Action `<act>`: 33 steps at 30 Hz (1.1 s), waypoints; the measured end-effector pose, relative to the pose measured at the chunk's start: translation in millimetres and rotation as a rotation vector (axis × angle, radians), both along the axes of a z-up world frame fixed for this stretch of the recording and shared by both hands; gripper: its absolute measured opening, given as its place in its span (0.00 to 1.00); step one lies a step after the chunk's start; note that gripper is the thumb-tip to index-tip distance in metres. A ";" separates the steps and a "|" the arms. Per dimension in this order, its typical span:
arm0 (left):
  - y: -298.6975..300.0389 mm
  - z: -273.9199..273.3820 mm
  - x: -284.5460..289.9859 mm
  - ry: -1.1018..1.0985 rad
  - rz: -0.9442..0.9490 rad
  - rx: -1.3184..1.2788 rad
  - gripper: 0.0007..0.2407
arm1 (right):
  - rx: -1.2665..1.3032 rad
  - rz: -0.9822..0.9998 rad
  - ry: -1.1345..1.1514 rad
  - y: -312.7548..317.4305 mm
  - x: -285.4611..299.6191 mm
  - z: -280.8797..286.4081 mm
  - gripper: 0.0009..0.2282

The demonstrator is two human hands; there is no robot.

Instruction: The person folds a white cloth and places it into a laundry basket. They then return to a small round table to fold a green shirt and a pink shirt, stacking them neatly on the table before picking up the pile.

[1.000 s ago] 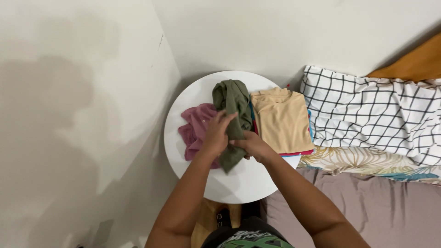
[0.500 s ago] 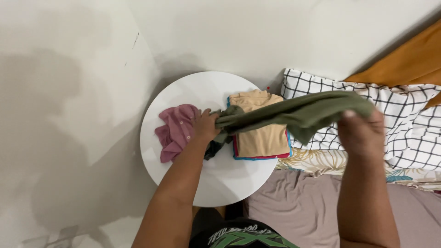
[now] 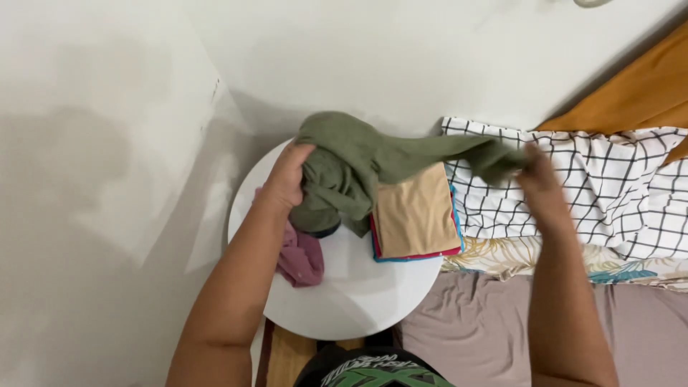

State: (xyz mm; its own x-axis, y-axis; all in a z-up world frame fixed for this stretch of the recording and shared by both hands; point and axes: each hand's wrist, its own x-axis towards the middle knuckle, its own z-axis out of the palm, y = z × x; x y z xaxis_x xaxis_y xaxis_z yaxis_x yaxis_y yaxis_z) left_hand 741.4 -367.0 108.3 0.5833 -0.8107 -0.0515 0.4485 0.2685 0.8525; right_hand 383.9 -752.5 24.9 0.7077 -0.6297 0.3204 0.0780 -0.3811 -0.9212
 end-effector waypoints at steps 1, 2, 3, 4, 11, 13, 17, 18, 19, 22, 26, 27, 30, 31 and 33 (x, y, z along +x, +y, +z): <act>2.2 12.6 -2.5 -0.006 -0.006 -0.003 0.17 | -0.003 -0.006 -0.006 32.2 18.4 8.1 0.29; 7.9 22.8 -6.6 0.126 -0.028 -0.043 0.19 | -0.005 -0.034 0.405 66.6 36.7 13.8 0.27; 14.0 32.6 -10.6 0.258 -0.050 -0.083 0.21 | -0.007 -0.058 0.816 101.4 55.1 19.1 0.25; 13.4 37.0 -18.3 0.255 -0.050 -0.082 0.21 | -0.005 -0.057 0.813 113.2 67.8 -15.6 0.25; 19.5 34.9 -46.2 0.399 -0.304 -0.161 0.32 | 1.148 0.621 0.064 231.7 144.1 -92.9 0.30; 27.9 34.8 -42.5 0.395 -0.362 -0.178 0.34 | 1.194 0.677 -0.157 247.5 143.8 -44.5 0.31; 44.3 20.1 -24.1 0.164 -0.517 -0.222 0.41 | 1.109 0.269 -0.503 235.4 127.9 27.1 0.35; 45.2 15.2 -18.4 0.232 -0.624 -0.290 0.43 | 1.096 0.182 -0.623 227.8 122.3 41.9 0.39; 40.4 8.7 -17.0 0.234 -0.637 -0.289 0.43 | 1.092 0.170 -0.629 222.5 113.2 53.1 0.39; 29.5 0.0 -20.4 0.125 -0.546 -0.168 0.42 | 1.113 0.020 -0.661 211.7 86.6 67.7 0.42; 15.7 15.4 -30.7 0.200 -0.401 -0.207 0.43 | 1.288 0.142 -0.431 192.6 65.0 2.6 0.47; 13.3 18.2 -31.5 0.175 -0.406 -0.195 0.43 | 1.184 0.191 -0.251 185.9 61.3 -23.5 0.43; 11.8 0.7 -31.6 0.089 -0.574 -0.117 0.41 | 0.706 0.250 0.004 211.9 57.7 -8.3 0.40; 9.5 2.8 -33.3 0.088 -0.582 -0.118 0.41 | 0.704 0.243 0.000 205.5 55.6 -27.7 0.40; 10.0 4.2 -38.6 0.058 -0.695 -0.064 0.40 | 0.637 0.035 0.593 195.9 49.9 -67.9 0.31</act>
State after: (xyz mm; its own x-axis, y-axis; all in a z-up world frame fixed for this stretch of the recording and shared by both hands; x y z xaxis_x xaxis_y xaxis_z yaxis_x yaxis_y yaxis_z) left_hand 702.9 -357.0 112.5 -0.0735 -0.9973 -0.0064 0.5790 -0.0479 0.8139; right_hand 433.8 -556.6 -43.0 0.6688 -0.5382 -0.5129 -0.4800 0.2143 -0.8507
